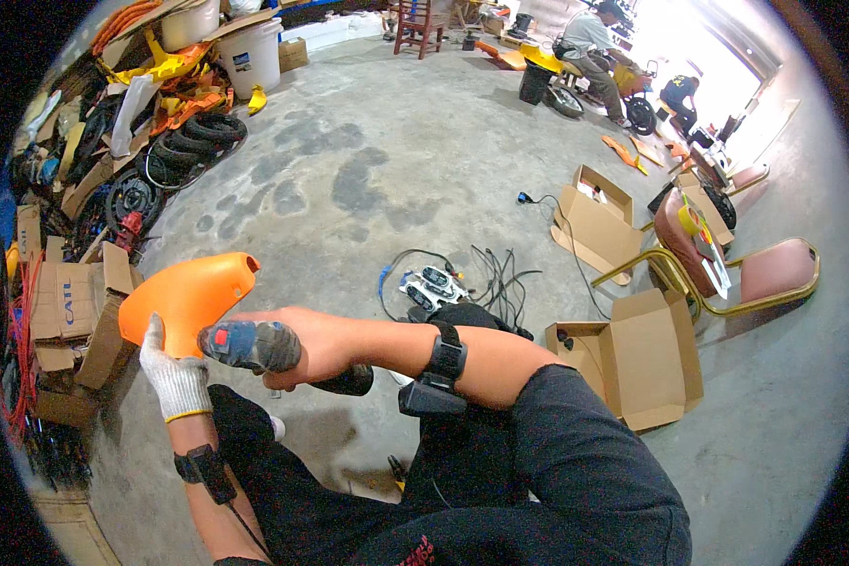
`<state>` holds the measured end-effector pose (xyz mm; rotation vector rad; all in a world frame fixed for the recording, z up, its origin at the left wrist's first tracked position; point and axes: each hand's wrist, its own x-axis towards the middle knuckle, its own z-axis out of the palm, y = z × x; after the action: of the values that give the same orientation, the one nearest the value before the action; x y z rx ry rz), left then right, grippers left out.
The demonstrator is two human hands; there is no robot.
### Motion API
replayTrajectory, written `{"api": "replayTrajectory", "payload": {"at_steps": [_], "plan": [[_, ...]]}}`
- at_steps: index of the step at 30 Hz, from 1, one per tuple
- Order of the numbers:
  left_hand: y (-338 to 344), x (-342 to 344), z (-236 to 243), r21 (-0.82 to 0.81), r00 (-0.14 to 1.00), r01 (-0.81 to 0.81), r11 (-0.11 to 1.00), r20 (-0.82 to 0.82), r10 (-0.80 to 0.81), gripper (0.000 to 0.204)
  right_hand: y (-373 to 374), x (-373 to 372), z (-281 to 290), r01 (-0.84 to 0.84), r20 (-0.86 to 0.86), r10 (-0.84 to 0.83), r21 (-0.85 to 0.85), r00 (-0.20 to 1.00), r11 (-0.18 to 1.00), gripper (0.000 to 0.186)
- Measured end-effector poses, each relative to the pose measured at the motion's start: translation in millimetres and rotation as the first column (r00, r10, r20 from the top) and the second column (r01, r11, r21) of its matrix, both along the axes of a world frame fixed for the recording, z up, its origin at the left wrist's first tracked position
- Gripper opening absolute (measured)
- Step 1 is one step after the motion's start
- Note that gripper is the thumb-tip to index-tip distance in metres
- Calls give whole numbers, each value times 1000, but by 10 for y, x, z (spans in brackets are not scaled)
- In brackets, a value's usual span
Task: The recorder is assembling and securing components onto an orange plastic motorcycle part using an electric drill and screws.
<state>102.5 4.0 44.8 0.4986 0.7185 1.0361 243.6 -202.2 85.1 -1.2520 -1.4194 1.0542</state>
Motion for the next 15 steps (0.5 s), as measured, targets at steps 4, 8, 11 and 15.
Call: {"api": "replayTrajectory", "payload": {"at_steps": [4,8,11,15], "plan": [[30,-25,-24,-14,1000,-3,1000,-27,2,38,23,9,-10,-49,39,51,-54,998,997,72],[103,-42,-105,3,999,41,999,18,-41,39,57,-26,-136,-19,-84,20,14,996,1000,62],[51,-21,-65,22,1000,26,999,-4,-25,39,49,-44,-133,53,-62,-51,21,997,998,56],[18,26,-40,16,1000,-3,1000,-21,4,40,33,-87,-177,137,52,-148,177,988,975,56]]}}
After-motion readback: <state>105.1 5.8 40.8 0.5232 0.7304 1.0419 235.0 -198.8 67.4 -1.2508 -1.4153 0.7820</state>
